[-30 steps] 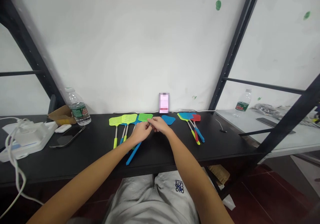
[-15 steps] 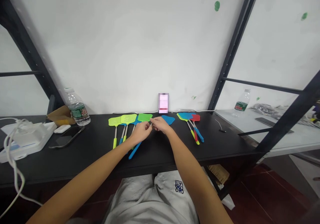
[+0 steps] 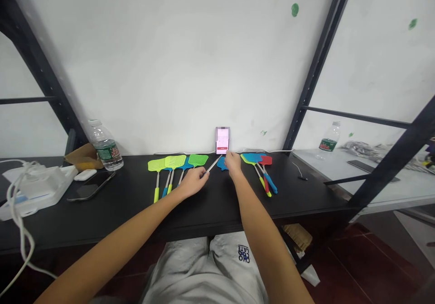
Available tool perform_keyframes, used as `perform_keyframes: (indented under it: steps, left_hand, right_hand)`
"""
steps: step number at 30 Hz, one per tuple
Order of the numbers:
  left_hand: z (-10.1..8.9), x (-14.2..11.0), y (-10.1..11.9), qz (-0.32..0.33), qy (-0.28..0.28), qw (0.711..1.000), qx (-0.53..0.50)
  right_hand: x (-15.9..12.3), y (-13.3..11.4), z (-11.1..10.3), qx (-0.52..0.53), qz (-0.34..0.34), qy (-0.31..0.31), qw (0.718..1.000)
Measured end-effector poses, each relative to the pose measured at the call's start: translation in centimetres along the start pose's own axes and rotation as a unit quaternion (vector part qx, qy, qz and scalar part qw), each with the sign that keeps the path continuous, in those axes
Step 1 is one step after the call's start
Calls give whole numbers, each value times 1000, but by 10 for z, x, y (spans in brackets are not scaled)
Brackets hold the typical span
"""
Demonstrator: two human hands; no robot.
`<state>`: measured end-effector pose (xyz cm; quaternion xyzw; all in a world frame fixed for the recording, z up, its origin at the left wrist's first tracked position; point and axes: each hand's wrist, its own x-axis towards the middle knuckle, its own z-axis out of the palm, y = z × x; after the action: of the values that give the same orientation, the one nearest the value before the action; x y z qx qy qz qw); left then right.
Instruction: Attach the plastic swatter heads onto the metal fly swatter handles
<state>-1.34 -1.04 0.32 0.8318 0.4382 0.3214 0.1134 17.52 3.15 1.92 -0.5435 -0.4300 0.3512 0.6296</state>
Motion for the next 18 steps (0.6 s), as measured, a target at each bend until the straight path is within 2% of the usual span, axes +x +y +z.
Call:
perform_keyframes:
  steps: [3,8,10,13,18]
  left_hand:
    - [0,1,0,-3,24,1000,4]
    - [-2,2,3,0,39,999,5]
    - [-3,2,3,0,33,999,8]
    - [-4,2,4,0,23,1000,14]
    - [-5,1,5,8,22,999,25]
  right_hand:
    - [-11,-4,10,25,19,-11,999]
    - [-29,0,27,-42,13,-183,982]
    - [-32,3,31,-64,18,-230,971]
    - [-33,6,33,-63,25,-245,967]
    - [-27,5,30,-5,10,-239,971]
